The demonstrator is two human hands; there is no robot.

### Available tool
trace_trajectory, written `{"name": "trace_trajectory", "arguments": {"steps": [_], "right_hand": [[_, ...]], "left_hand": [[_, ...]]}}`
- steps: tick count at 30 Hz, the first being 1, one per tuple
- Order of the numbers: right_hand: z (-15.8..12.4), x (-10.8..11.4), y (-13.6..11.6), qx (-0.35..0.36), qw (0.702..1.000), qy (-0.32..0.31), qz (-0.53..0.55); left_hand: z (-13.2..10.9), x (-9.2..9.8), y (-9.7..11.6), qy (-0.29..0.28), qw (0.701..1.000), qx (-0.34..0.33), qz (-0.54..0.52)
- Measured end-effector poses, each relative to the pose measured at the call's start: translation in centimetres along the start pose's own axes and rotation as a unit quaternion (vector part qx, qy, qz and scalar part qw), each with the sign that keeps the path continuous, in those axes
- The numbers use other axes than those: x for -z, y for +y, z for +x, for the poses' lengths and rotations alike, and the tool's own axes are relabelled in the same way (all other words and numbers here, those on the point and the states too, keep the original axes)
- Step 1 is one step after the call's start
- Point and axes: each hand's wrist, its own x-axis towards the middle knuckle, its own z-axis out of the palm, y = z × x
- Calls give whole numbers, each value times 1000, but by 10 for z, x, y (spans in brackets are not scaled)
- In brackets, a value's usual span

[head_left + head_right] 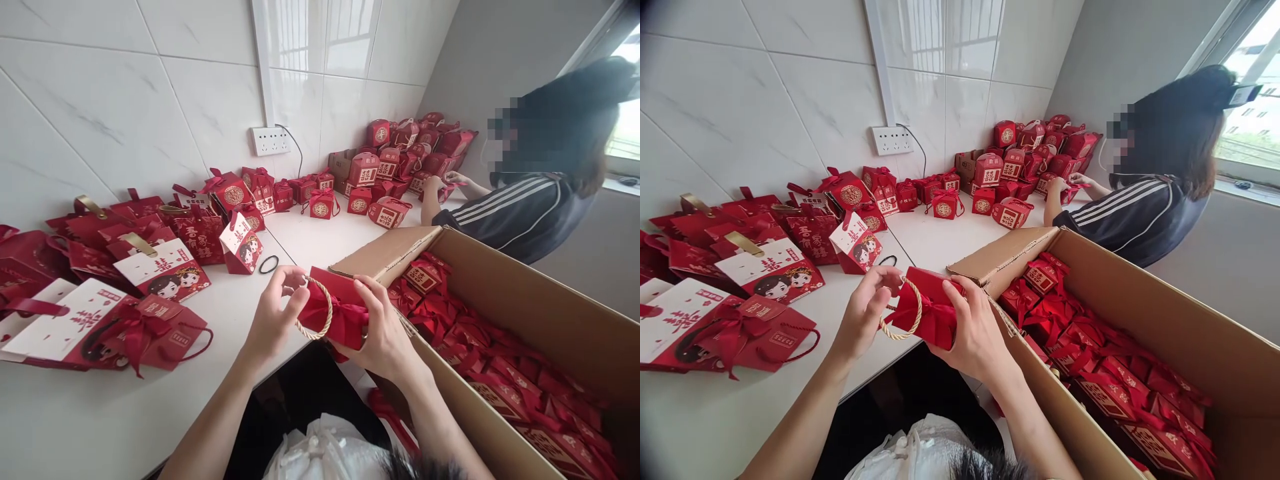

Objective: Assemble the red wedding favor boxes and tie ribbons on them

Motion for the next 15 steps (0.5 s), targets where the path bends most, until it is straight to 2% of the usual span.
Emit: {"name": "trace_trajectory", "arguments": {"steps": [2, 5, 7, 10, 12, 13, 15], "right_hand": [[0, 1, 0, 3, 1000, -4, -16], [-1, 8, 1, -6, 999, -15, -28], [-2, 14, 3, -20, 999, -20, -32], [-6, 21, 8, -39, 998, -21, -48], [-8, 23, 10, -49, 997, -27, -61], [-8, 23, 11, -51, 996, -31, -65], [-8, 22, 11, -48, 996, -38, -63]], "left_hand": [[-1, -1, 0, 18, 1000, -11, 24], [0, 5, -4, -30, 998, 14, 55], [2, 12, -11, -32, 996, 48, 67], [5, 22, -21, 74, 986, 63, 133], [4, 21, -21, 129, 979, -13, 157], [2, 17, -18, 123, 976, -79, 163], [-2, 7, -11, 44, 956, -219, 189]]}}
